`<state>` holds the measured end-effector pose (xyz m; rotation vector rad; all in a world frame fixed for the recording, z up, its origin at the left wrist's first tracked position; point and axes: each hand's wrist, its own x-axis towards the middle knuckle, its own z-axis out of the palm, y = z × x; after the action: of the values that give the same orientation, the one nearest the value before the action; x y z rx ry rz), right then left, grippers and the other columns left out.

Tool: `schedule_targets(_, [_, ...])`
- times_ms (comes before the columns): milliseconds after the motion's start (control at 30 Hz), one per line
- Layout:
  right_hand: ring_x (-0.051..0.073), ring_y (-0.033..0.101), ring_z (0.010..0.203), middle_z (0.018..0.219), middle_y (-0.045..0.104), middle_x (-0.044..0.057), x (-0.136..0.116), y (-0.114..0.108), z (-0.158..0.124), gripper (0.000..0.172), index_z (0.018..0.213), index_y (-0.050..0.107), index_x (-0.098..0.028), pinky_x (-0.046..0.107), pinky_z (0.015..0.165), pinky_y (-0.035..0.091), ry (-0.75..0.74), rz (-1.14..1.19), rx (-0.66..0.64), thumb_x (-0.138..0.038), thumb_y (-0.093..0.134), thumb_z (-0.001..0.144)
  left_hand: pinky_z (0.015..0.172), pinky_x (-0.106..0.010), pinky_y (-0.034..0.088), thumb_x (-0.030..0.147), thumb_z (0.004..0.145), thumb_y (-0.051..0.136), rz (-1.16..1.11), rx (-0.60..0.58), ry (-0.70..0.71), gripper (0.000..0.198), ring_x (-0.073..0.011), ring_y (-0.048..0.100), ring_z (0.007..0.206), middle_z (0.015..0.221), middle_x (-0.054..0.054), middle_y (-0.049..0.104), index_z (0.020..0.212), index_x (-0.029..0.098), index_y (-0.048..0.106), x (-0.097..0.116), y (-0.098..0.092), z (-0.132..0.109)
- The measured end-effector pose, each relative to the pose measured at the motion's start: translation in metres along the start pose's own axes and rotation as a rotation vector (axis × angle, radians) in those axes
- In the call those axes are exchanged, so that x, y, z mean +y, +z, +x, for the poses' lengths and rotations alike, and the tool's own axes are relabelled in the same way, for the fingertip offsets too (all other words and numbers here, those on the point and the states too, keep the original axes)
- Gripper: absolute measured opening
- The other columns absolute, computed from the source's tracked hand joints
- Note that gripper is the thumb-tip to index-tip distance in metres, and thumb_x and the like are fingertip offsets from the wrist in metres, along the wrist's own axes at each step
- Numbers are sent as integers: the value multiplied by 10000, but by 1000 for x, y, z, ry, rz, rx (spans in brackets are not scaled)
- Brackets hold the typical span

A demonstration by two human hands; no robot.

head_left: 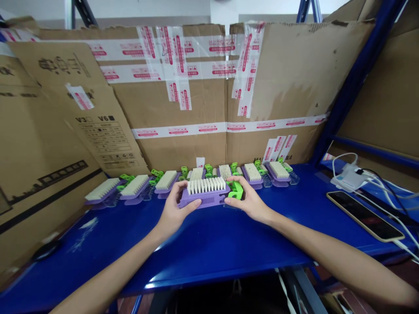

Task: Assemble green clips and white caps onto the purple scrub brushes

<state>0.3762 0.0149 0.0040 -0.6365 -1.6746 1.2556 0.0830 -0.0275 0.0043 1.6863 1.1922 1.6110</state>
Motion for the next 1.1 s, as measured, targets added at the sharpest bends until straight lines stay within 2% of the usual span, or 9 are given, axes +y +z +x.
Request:
schedule_targets(133, [281, 739, 1276, 1489, 646, 100, 2, 0, 0, 864, 1509, 495, -313, 519, 1177, 619, -20, -38, -28, -554, 1015, 863, 989, -409, 649, 528, 822, 990, 15, -42, 16, 650, -274, 775, 1113, 1230, -75, 776, 1299, 243, 653, 3, -2, -2])
schedule_targets(233, [319, 687, 1415, 1573, 612, 130, 3, -1, 0, 888, 1522, 501, -297, 560, 1278, 548, -24, -77, -56, -564, 1020, 853, 989, -405, 645, 509, 822, 988, 13, -56, 20, 644, -270, 774, 1105, 1233, -72, 775, 1302, 243, 651, 5, -2, -3])
schedule_targets(500, [302, 733, 1352, 1466, 706, 108, 4, 3, -2, 871, 1498, 509, -286, 546, 1264, 559, 23, 9, -107, -543, 1028, 848, 1007, -419, 646, 541, 814, 988, 19, -82, 2, 667, -289, 766, 1128, 1244, -76, 770, 1303, 253, 639, 8, -2, -3])
schedule_targets(733, [309, 715, 1388, 1538, 660, 126, 2, 1, -2, 878, 1484, 523, -278, 543, 1294, 523, 25, -18, -123, -548, 1041, 828, 1026, -412, 631, 577, 832, 986, 2, -148, -33, 691, -296, 749, 1158, 1273, -86, 753, 1332, 254, 635, 6, -4, -4])
schedule_targets(867, [314, 662, 1448, 1554, 635, 125, 0, 0, -2, 840, 1474, 533, -280, 551, 1319, 496, -4, -37, -120, -516, 1032, 842, 1043, -406, 620, 602, 858, 969, -41, -189, -64, 703, -289, 721, 1187, 1290, -81, 733, 1363, 265, 615, 4, -4, -6])
schedule_targets(1100, [306, 657, 1441, 1514, 650, 111, -4, -2, -1, 791, 1447, 552, -295, 554, 1294, 530, -4, 10, -148, -482, 1032, 848, 1016, -404, 623, 592, 917, 934, -69, -274, -106, 663, -274, 699, 1158, 1253, -73, 720, 1402, 281, 606, 3, -5, -8])
